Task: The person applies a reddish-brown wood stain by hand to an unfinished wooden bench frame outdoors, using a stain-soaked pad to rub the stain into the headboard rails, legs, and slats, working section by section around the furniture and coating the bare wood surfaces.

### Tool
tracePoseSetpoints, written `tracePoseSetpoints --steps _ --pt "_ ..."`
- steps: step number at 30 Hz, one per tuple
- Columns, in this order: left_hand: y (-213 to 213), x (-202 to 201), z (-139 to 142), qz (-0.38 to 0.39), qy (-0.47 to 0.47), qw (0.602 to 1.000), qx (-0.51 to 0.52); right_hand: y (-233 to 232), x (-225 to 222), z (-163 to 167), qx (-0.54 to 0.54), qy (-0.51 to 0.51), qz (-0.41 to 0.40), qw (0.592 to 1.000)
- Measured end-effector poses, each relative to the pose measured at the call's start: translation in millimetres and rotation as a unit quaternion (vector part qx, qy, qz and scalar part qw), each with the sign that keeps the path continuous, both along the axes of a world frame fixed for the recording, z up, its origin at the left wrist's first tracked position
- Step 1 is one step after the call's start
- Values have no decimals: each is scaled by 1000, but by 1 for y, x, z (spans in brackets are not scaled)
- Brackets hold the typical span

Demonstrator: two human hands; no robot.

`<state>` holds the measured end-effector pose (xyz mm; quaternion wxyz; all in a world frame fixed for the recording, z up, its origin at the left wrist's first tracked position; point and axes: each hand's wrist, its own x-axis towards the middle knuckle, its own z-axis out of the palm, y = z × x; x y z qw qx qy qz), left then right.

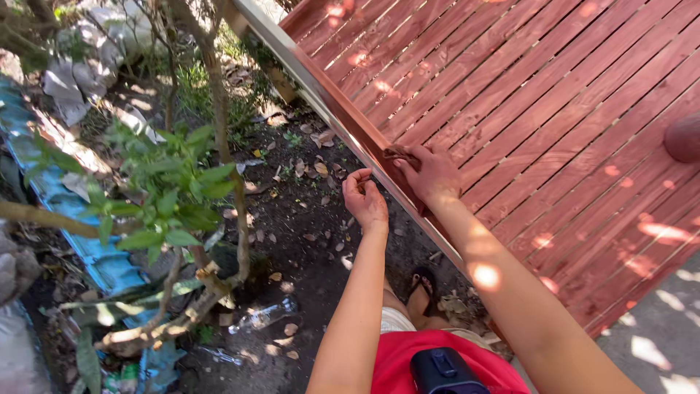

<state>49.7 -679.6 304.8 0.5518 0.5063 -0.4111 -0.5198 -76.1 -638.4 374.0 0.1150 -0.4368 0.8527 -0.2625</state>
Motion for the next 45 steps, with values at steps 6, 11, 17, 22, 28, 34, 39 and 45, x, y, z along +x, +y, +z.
tracePoseSetpoints --steps 6,11,17,22,28,34,39,45 --pt "47 5 -8 13 35 999 3 121 -22 -23 3 -109 -14 994" --pt "54 16 2 35 85 996 -9 167 -43 -22 -97 -139 21 985" --pt "74 8 44 -9 -27 999 -24 114 -35 20 -92 62 17 994" --pt "76 27 92 -212 24 954 212 50 41 56 -273 -139 53 950" --pt "51 72 88 -234 283 889 275 28 104 79 -215 -206 172 939" --pt "42 76 49 -127 339 904 228 18 50 62 -100 -293 204 929" --pt "29 41 31 -8 370 913 173 -7 -7 30 -151 -339 60 927" --pt "-12 -14 18 60 367 910 182 -43 -27 -6 -195 -340 42 919"
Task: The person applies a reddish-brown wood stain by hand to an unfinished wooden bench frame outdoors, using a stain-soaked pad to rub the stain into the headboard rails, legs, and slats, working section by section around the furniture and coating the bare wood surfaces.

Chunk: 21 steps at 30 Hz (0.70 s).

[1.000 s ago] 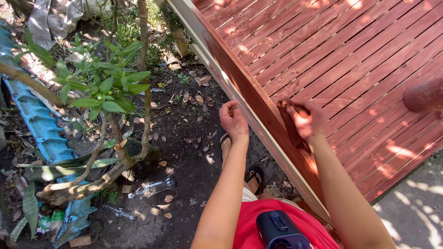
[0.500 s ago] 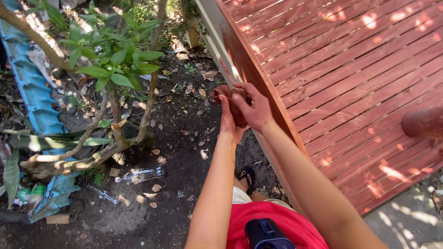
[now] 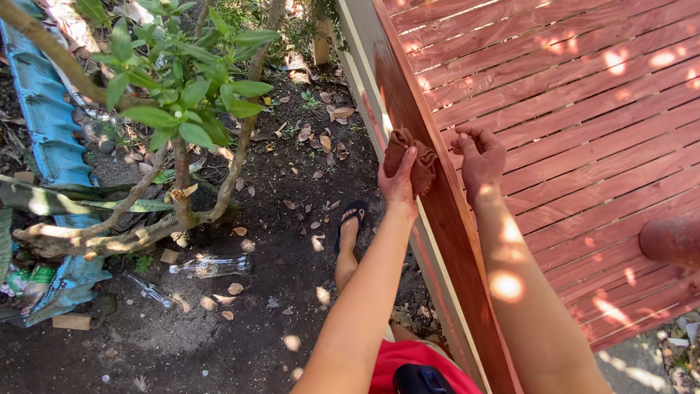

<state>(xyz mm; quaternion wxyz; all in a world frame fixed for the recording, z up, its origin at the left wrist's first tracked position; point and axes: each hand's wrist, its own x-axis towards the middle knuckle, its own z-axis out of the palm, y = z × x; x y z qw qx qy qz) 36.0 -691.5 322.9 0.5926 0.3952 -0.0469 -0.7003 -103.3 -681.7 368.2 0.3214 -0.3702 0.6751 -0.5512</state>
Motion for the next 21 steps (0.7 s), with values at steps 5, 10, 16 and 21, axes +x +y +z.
tracePoseSetpoints --steps 5,10,16,21 --pt "-36 -25 14 29 -15 999 -19 -37 -2 -15 -18 -33 -15 999" --pt "-71 -35 24 41 -67 996 -45 -100 -1 -31 -11 -44 -11 999" --pt "-200 -38 8 137 -123 982 -44 -172 4 -56 33 -12 -19 999" --pt "-322 -21 8 65 -209 975 -47 -209 15 -68 80 9 4 997"
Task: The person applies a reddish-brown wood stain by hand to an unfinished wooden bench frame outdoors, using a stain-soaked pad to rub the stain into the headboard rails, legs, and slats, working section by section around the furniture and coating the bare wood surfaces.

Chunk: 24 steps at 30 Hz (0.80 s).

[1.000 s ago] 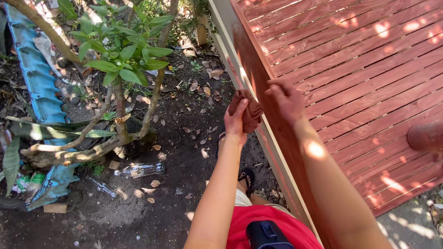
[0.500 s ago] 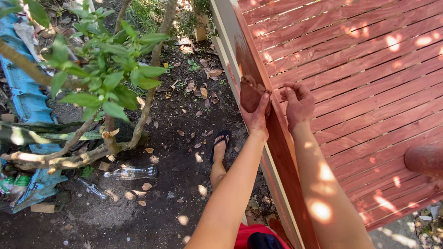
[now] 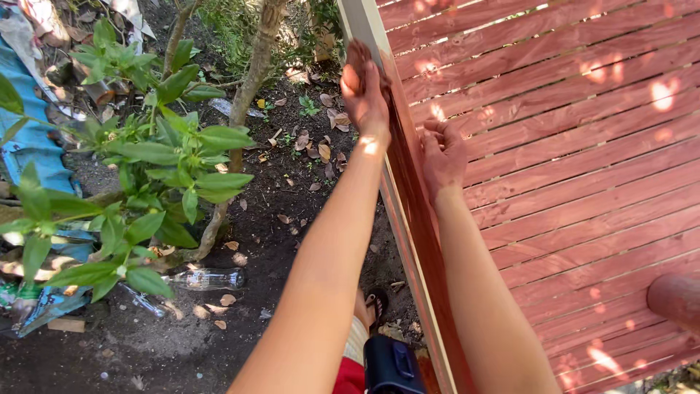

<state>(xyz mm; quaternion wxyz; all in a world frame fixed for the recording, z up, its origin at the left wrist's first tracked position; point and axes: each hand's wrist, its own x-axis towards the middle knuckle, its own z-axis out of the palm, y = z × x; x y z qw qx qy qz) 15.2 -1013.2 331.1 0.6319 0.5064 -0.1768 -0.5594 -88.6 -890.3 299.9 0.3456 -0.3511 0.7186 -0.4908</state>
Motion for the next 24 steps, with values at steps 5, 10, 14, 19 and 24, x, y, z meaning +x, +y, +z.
tracePoseSetpoints --steps 5,10,14,19,24 --pt "-58 6 3 1 -73 997 13 -36 -2 -7 64 158 40 985" --pt "21 0 -18 18 -10 988 -153 -45 0 -19 80 281 42 956" --pt "129 4 -16 -52 76 996 -19 -46 2 -11 63 281 24 957" --pt "117 -11 -19 16 -11 1000 18 -47 13 12 -13 261 1 965" --pt "10 -3 -28 45 -372 926 -47 -42 21 16 -150 167 -34 974"
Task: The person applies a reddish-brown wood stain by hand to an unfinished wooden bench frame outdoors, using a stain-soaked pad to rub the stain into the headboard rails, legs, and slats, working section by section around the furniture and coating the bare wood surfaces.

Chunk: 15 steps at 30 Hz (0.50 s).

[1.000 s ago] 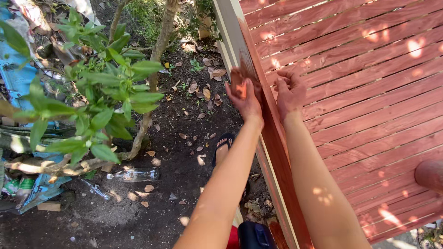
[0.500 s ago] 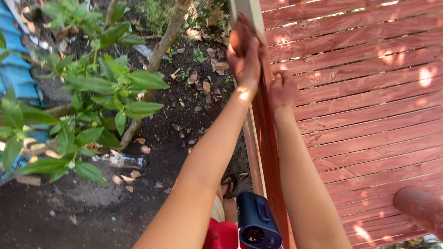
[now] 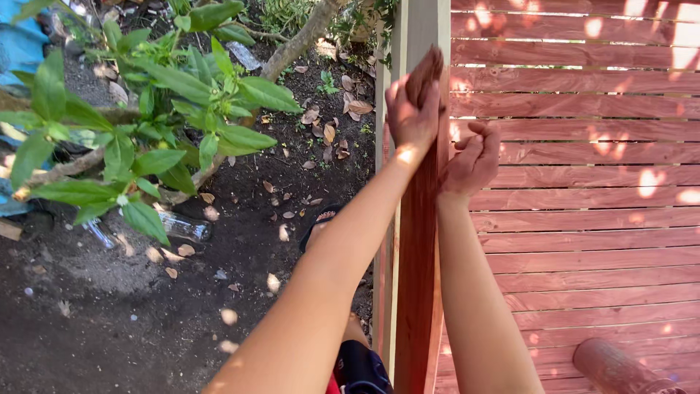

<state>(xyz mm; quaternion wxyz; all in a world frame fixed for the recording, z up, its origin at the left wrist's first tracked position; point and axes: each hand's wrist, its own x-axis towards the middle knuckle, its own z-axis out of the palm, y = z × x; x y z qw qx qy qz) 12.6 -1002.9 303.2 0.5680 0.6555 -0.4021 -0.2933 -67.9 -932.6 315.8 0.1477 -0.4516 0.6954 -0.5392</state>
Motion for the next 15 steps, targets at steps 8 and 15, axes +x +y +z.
tracePoseSetpoints --steps 8,15 --pt "89 -3 3 -65 287 956 -11 -7 -11 -12 2 -91 23 996" --pt "24 8 11 0 19 998 65 -12 -7 -6 46 -30 38 998"
